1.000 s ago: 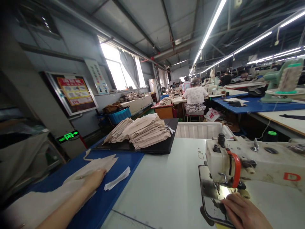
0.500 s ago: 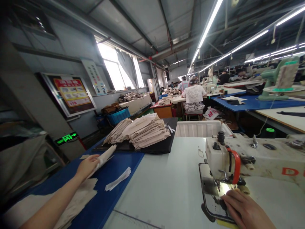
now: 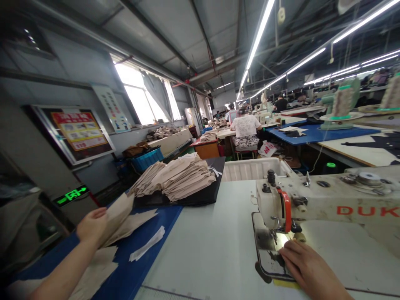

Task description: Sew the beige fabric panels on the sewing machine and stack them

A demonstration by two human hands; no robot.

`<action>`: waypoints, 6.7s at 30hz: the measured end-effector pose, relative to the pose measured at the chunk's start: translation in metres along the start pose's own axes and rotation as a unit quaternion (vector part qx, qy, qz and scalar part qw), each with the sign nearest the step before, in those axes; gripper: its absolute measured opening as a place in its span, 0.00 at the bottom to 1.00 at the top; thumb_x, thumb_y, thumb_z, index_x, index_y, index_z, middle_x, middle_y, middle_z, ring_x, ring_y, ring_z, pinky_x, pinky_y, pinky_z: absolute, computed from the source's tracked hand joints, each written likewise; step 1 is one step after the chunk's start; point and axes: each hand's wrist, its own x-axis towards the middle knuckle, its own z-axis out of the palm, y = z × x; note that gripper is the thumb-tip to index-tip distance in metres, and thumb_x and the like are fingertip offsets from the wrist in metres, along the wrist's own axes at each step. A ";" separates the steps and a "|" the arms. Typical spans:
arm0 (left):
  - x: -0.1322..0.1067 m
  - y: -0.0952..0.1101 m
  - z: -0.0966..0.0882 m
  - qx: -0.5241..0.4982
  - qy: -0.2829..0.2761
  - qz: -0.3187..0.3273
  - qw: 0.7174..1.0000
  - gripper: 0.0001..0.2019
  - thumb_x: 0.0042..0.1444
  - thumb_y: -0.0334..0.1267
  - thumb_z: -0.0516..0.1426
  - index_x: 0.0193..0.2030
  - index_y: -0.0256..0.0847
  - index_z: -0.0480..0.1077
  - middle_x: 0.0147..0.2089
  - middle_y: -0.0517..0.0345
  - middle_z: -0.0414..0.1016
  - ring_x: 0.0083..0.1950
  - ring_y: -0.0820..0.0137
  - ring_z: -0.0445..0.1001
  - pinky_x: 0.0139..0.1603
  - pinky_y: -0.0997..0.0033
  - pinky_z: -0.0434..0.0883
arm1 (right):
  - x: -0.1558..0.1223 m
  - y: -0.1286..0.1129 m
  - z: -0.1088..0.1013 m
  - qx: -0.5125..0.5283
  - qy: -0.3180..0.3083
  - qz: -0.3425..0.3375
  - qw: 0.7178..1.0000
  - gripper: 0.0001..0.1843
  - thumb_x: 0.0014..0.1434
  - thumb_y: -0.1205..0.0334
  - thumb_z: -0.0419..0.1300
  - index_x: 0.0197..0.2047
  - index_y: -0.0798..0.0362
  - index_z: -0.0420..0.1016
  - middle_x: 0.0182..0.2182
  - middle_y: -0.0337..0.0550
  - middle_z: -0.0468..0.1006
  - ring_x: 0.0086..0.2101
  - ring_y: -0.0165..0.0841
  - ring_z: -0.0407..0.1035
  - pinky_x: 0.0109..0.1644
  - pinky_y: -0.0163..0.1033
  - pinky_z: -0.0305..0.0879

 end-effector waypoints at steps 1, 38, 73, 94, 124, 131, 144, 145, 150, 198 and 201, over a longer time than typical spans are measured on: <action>0.007 0.009 -0.006 -0.009 0.017 0.001 1.000 0.07 0.43 0.30 0.52 0.30 0.35 0.68 0.24 0.58 0.72 0.33 0.60 0.77 0.40 0.55 0.76 | 0.000 0.000 0.000 0.005 -0.007 0.003 1.000 0.16 0.68 0.57 0.50 0.39 0.48 0.80 0.33 0.44 0.81 0.34 0.34 0.77 0.38 0.35 0.74; -0.356 0.123 0.031 -0.254 -0.383 0.438 0.773 0.20 0.67 0.31 0.42 0.62 0.39 0.64 0.57 0.50 0.76 0.56 0.69 0.75 0.55 0.69 0.75 | 0.029 -0.110 -0.015 0.700 -0.065 0.520 0.486 0.18 0.50 0.54 0.69 0.40 0.56 0.75 0.34 0.45 0.81 0.36 0.32 0.77 0.53 0.42 0.69; -0.298 0.119 0.042 -0.078 -0.400 0.559 0.722 0.20 0.64 0.41 0.52 0.62 0.42 0.66 0.66 0.46 0.66 0.66 0.60 0.64 0.64 0.51 0.65 | -0.005 -0.072 -0.022 0.068 -0.077 0.031 0.994 0.15 0.67 0.66 0.51 0.48 0.53 0.78 0.43 0.50 0.80 0.45 0.39 0.73 0.55 0.46 0.68; -0.149 -0.029 0.023 0.100 -0.300 0.246 0.916 0.17 0.59 0.39 0.44 0.35 0.39 0.73 0.42 0.43 0.79 0.45 0.57 0.77 0.51 0.59 0.72 | -0.015 -0.055 -0.017 0.046 -0.034 0.015 0.998 0.16 0.68 0.57 0.51 0.45 0.50 0.80 0.41 0.47 0.82 0.41 0.37 0.76 0.48 0.41 0.75; -0.144 -0.052 0.031 0.043 -0.167 0.183 0.968 0.10 0.56 0.38 0.51 0.33 0.43 0.74 0.35 0.54 0.81 0.36 0.62 0.78 0.40 0.66 0.72 | -0.013 -0.058 -0.020 0.050 -0.035 0.016 0.998 0.15 0.68 0.58 0.52 0.45 0.50 0.79 0.40 0.46 0.82 0.41 0.35 0.76 0.47 0.38 0.75; -0.144 -0.041 0.022 0.027 -0.049 0.368 0.928 0.12 0.64 0.38 0.49 0.35 0.41 0.72 0.35 0.50 0.79 0.38 0.60 0.76 0.43 0.63 0.71 | -0.013 -0.057 -0.016 0.048 -0.028 0.004 0.998 0.15 0.69 0.60 0.51 0.46 0.51 0.78 0.41 0.47 0.81 0.41 0.37 0.76 0.48 0.41 0.74; -0.279 0.103 0.045 -0.181 -0.168 0.616 0.748 0.10 0.65 0.31 0.51 0.40 0.40 0.75 0.37 0.54 0.78 0.42 0.64 0.74 0.51 0.62 0.70 | -0.008 -0.089 -0.040 0.096 -0.199 0.051 0.974 0.19 0.68 0.61 0.53 0.60 0.56 0.71 0.58 0.54 0.72 0.60 0.40 0.64 0.64 0.49 0.61; -0.291 0.117 0.048 -0.189 -0.177 0.616 0.744 0.10 0.65 0.30 0.51 0.40 0.40 0.75 0.37 0.54 0.78 0.42 0.64 0.73 0.51 0.62 0.70 | -0.009 -0.090 -0.040 0.100 -0.205 0.058 0.972 0.20 0.68 0.60 0.54 0.60 0.56 0.70 0.60 0.55 0.71 0.61 0.41 0.62 0.65 0.48 0.60; -0.332 0.153 0.071 -0.190 -0.231 0.621 0.724 0.11 0.61 0.25 0.51 0.38 0.39 0.75 0.36 0.53 0.77 0.41 0.63 0.73 0.52 0.59 0.70 | -0.009 -0.093 -0.042 0.115 -0.210 0.066 0.969 0.22 0.68 0.58 0.54 0.62 0.57 0.68 0.61 0.54 0.69 0.61 0.40 0.61 0.67 0.47 0.55; -0.353 0.162 0.090 -0.151 -0.311 0.664 0.663 0.13 0.60 0.23 0.48 0.42 0.38 0.72 0.41 0.50 0.76 0.43 0.63 0.73 0.47 0.63 0.71 | -0.002 -0.082 -0.043 0.072 -0.191 0.058 0.977 0.18 0.67 0.58 0.55 0.55 0.61 0.72 0.56 0.55 0.74 0.57 0.41 0.65 0.62 0.46 0.61; -0.352 0.163 0.089 -0.144 -0.333 0.657 0.660 0.13 0.59 0.23 0.49 0.41 0.39 0.72 0.41 0.50 0.76 0.44 0.63 0.73 0.46 0.63 0.71 | -0.002 -0.082 -0.043 0.075 -0.196 0.061 0.976 0.18 0.67 0.59 0.55 0.55 0.60 0.72 0.56 0.55 0.74 0.57 0.41 0.65 0.62 0.46 0.61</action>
